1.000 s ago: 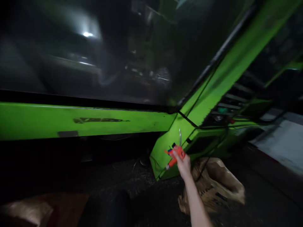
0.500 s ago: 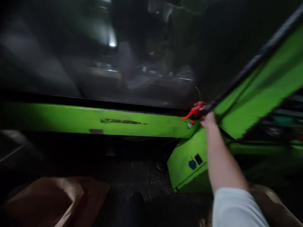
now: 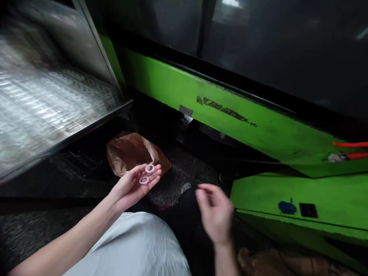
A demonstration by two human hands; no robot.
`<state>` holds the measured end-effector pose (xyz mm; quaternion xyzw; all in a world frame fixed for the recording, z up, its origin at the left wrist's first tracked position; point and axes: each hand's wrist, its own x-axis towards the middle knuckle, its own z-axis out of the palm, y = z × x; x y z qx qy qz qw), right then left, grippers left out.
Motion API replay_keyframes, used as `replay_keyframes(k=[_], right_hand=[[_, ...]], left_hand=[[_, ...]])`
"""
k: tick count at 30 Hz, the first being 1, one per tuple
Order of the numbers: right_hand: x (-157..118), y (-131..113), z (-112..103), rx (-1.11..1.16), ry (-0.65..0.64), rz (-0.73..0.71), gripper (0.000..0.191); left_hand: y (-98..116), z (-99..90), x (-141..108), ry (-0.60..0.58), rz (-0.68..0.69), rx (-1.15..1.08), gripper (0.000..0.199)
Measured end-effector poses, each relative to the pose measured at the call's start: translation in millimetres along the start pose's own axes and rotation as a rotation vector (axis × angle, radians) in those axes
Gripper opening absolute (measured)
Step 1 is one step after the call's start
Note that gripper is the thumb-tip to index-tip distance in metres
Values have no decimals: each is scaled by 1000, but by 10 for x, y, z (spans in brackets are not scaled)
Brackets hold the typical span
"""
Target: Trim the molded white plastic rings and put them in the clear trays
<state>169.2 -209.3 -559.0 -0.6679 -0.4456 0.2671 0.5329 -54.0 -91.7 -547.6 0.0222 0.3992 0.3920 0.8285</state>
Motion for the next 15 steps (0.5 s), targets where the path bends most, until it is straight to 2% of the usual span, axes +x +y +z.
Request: replay_keyframes(k=[3, 6, 10, 15], right_hand=[[-210, -251, 575, -91, -138, -257, 12], [-126, -453, 969, -164, -269, -421, 16], [-19, -519, 1137, -202, -488, -519, 20], [-18, -537, 1275, -170, -542, -638, 19]], left_hand=[[-19, 102, -90, -54, 12, -33, 26], [2, 88, -197, -94, 31, -64, 23], [90, -52, -282, -104, 87, -112, 23], [212, -203, -342, -131, 115, -170, 29]])
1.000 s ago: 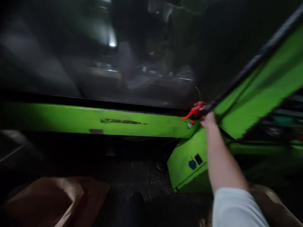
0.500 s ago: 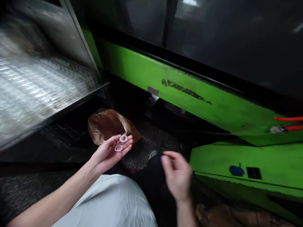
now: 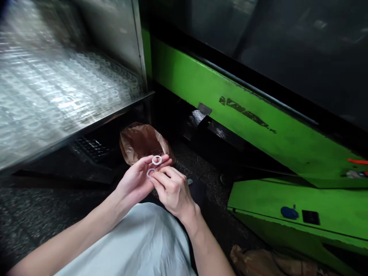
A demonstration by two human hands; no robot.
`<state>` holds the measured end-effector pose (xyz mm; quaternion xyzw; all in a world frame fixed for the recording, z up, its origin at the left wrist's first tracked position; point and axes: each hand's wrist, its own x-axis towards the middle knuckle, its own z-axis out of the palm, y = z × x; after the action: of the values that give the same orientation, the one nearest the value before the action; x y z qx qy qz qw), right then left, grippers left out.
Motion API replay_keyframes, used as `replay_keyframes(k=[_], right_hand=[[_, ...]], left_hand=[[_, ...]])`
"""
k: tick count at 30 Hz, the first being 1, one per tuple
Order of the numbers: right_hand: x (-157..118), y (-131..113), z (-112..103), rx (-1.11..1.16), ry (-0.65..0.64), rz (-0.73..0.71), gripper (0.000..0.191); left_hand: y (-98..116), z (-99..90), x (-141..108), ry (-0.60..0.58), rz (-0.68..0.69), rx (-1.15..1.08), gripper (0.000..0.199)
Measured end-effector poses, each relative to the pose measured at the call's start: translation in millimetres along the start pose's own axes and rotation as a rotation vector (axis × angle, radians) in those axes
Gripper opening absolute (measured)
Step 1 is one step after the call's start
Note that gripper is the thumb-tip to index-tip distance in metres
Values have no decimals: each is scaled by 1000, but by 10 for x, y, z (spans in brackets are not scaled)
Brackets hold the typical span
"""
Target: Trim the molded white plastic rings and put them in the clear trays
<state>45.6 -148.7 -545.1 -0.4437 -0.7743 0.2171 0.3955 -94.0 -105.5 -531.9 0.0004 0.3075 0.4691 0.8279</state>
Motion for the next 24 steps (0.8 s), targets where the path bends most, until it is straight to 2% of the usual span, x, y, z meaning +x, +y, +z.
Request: replay_keyframes(k=[2, 5, 9, 11, 13, 15, 17, 20, 24], right_hand=[[52, -28, 26, 12, -32, 15, 17], [122, -66, 37, 22, -69, 114, 14], [141, -123, 43, 62, 52, 200, 16], [116, -165, 40, 243, 69, 370, 23], [76, -213, 37, 454, 0, 586, 32], [31, -259, 45, 477, -71, 676, 33], [-13, -292, 79, 266, -53, 609, 29], [-84, -285, 199, -89, 57, 444, 33], [-205, -184, 436, -200, 254, 359, 34]], left_hand=[[41, -17, -21, -14, -5, 6, 29], [70, -14, -36, -28, -15, 53, 29], [82, 12, -10, -7, -37, 31, 29], [87, 14, 9, 8, -49, -5, 29], [80, 5, 19, 8, -68, -21, 30], [52, -8, 20, -8, -90, -17, 31], [7, -11, 25, -9, -101, -18, 32], [-60, 16, 62, 30, -97, -37, 30], [-101, 36, 128, 78, -104, -29, 23]])
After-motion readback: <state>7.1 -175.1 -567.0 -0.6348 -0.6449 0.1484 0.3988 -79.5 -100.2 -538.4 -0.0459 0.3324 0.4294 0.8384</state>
